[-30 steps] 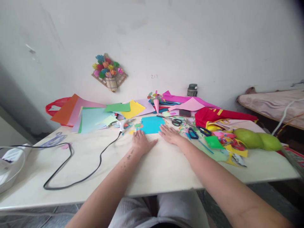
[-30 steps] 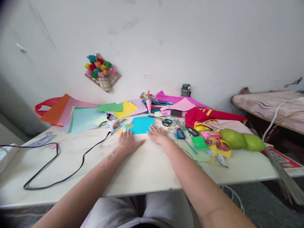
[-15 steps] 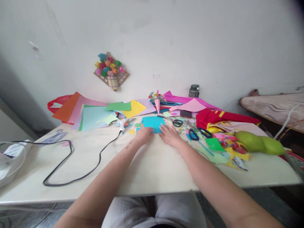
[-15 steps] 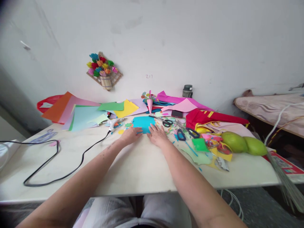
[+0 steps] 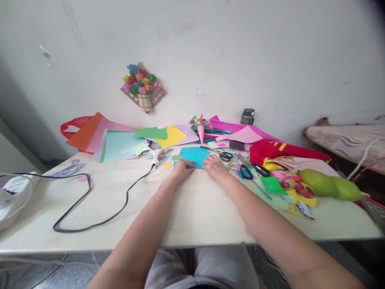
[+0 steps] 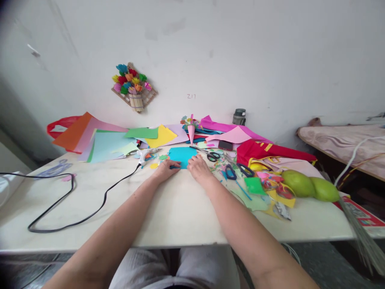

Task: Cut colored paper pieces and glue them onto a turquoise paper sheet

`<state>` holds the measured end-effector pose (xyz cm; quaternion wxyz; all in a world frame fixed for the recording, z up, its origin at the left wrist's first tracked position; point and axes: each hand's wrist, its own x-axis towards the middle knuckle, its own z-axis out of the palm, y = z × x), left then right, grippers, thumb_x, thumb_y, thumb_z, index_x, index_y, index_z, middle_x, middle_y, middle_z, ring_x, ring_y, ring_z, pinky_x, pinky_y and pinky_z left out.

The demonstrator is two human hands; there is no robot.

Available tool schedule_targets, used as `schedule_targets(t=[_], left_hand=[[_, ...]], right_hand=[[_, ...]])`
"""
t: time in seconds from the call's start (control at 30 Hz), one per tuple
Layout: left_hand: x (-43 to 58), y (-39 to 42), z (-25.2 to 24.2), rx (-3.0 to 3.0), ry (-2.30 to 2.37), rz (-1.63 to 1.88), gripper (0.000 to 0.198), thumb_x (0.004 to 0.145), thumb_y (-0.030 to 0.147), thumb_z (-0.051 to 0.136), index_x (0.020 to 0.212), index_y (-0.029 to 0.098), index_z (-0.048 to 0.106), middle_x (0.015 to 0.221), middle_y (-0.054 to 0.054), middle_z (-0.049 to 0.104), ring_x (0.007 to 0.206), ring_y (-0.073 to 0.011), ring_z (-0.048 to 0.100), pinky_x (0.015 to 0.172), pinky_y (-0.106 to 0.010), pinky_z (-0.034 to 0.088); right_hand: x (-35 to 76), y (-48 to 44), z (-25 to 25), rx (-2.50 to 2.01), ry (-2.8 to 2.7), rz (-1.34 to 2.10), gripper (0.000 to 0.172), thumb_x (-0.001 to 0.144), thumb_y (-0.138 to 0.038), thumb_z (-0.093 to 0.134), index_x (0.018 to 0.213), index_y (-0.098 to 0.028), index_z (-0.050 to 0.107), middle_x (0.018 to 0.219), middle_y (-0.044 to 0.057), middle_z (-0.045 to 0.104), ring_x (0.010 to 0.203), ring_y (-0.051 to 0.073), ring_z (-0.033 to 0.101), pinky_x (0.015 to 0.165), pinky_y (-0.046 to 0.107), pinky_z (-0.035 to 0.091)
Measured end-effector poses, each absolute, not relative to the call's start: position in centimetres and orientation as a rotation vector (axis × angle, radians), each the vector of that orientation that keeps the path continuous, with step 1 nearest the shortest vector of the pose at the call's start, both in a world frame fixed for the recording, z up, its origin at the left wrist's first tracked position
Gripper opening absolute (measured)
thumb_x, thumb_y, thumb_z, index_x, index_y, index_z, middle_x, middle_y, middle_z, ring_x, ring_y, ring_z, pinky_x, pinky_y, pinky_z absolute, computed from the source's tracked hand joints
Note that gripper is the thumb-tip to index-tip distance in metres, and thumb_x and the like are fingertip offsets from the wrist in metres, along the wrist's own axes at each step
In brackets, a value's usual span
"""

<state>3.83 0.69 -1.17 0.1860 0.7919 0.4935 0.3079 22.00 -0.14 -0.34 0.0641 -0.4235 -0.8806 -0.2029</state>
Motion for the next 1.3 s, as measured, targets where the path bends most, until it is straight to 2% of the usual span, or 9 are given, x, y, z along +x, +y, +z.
schedule_targets(t=[0.2,0.8,1.1,1.3], left_hand=[[3.8,0.7,-1.3,2.37,1.406,0.871,0.015,0.07,0.02,0.062,0.083,0.021,0.069,0.099,-0.001,0.068,0.098,-0.0153,0.059,0.096,-0.029,0.037],[3.4,1.7,-2.1,2.568,1.349,0.884,0.017,0.076,0.025,0.057,0.087,0.023,0.07,0.092,-0.001,0.068,0.094,-0.0159,0.055,0.089,-0.026,0.041],[3.8,1.6,-1.8,2.64,1.416,0.835,0.018,0.077,0.023,0.053,0.087,0.022,0.069,0.09,-0.003,0.067,0.091,-0.0159,0.055,0.084,-0.025,0.043],[4.3,1.4,-1.5,2.661,1.484,0.761,0.02,0.08,0.023,0.049,0.086,0.024,0.068,0.094,-0.003,0.065,0.095,-0.0164,0.054,0.085,-0.027,0.043]], right_hand=[[21.2,-0.9,0.6,-1.212,-2.735,-0.709,0.027,0.083,-0.011,0.041,0.08,-0.013,0.068,0.081,0.012,0.061,0.086,0.022,0.046,0.083,0.037,0.028],[20.8,-0.4,1.2,-1.165,-2.792,-0.682,0.029,0.084,-0.01,0.039,0.079,-0.012,0.068,0.079,0.012,0.062,0.083,0.021,0.049,0.08,0.037,0.029],[21.5,1.0,-0.2,-1.185,-2.699,-0.667,0.028,0.085,-0.012,0.038,0.086,-0.012,0.066,0.085,0.012,0.061,0.084,0.021,0.049,0.081,0.035,0.03],[21.5,1.2,-0.8,-1.273,-2.603,-0.531,0.025,0.086,-0.016,0.041,0.088,-0.015,0.066,0.089,0.011,0.062,0.088,0.019,0.05,0.083,0.033,0.029]])
